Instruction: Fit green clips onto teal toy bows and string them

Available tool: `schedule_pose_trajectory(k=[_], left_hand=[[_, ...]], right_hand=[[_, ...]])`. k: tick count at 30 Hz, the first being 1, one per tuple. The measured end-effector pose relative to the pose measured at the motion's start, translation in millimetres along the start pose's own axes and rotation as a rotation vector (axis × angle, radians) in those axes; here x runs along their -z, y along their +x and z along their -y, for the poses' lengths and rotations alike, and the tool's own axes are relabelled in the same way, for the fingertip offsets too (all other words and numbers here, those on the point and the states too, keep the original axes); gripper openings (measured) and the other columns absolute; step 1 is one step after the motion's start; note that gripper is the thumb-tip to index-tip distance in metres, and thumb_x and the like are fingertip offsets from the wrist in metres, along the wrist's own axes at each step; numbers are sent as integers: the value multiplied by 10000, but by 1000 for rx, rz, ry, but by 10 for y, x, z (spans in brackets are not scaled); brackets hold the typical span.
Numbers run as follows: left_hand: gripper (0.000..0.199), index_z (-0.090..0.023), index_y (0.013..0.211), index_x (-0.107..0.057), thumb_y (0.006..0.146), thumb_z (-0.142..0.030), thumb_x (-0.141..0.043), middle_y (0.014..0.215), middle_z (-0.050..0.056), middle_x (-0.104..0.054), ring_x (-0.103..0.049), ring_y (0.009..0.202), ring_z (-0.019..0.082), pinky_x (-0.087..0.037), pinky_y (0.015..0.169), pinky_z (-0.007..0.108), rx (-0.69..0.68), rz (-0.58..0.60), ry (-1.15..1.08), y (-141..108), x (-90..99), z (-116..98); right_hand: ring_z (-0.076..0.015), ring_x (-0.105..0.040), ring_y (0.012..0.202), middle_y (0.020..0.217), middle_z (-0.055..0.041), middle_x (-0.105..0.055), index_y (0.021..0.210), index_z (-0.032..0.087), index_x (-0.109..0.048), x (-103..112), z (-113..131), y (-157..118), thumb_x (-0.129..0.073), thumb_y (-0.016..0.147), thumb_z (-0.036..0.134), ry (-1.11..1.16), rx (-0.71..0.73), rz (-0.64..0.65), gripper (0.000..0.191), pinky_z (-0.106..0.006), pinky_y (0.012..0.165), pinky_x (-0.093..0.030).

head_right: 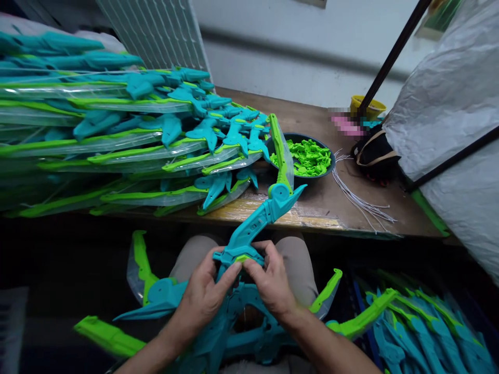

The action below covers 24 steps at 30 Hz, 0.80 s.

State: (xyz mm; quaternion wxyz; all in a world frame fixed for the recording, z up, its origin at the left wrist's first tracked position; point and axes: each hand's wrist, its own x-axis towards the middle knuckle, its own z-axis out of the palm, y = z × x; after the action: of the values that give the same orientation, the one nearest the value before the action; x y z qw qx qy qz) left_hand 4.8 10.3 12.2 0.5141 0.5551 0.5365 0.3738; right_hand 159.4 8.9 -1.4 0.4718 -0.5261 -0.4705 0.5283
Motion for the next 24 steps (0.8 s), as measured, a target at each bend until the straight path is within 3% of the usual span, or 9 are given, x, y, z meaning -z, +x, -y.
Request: schedule_pose_trajectory(k=[7,11,14,17,20,24], left_hand=[[494,-153,1105,-587,901,-602,-589,985,90,-682,-622,951,263,-491,850,370,38,70,-33,53,38,103],[444,-156,1044,-594,871,-562,-639,968,71,-688,-640,961,246,-506,861,331,62,58,-86,48,35,37],[563,-157,1116,-569,809,-616,-680,892,46,-688,-646,794,219,-538,685,302,133,86,-110,49,47,-40],[782,-172,1206,-523,713,-748,-713,790,14,-671,-608,606,196,-499,497,281,264,109,-94,76,85,-81],[884,-176,1147,-531,599,-834,-749,708,5,-652,-606,581,196,-511,479,268,315,116,-73,115,134,-85],[940,-173,1154,-527,557,-862,-756,718,23,-676,-622,576,207,-518,457,269,333,102,-56,152,177,-59]], right_hand=[[-188,-627,894,969,-60,-701,1037,145,-620,1,-118,6,-785,754,466,165,-65,-11,458,-297,814,-509],[-170,-613,827,903,-49,-690,1007,135,-630,7,-138,-18,-824,712,444,179,-120,-22,469,-275,751,-493],[-166,-609,820,879,-36,-684,981,143,-631,58,-173,-3,-850,687,437,197,-135,-10,469,-264,739,-486],[-168,-625,856,924,-41,-691,986,146,-657,233,-227,55,-841,712,476,155,-100,140,466,-270,780,-497],[-170,-649,850,932,-49,-702,1040,140,-690,516,-234,114,-797,768,493,-22,-69,269,458,-283,799,-510],[-183,-667,886,929,-65,-726,978,138,-743,869,-122,184,-772,799,428,-232,21,313,342,-278,809,-513]])
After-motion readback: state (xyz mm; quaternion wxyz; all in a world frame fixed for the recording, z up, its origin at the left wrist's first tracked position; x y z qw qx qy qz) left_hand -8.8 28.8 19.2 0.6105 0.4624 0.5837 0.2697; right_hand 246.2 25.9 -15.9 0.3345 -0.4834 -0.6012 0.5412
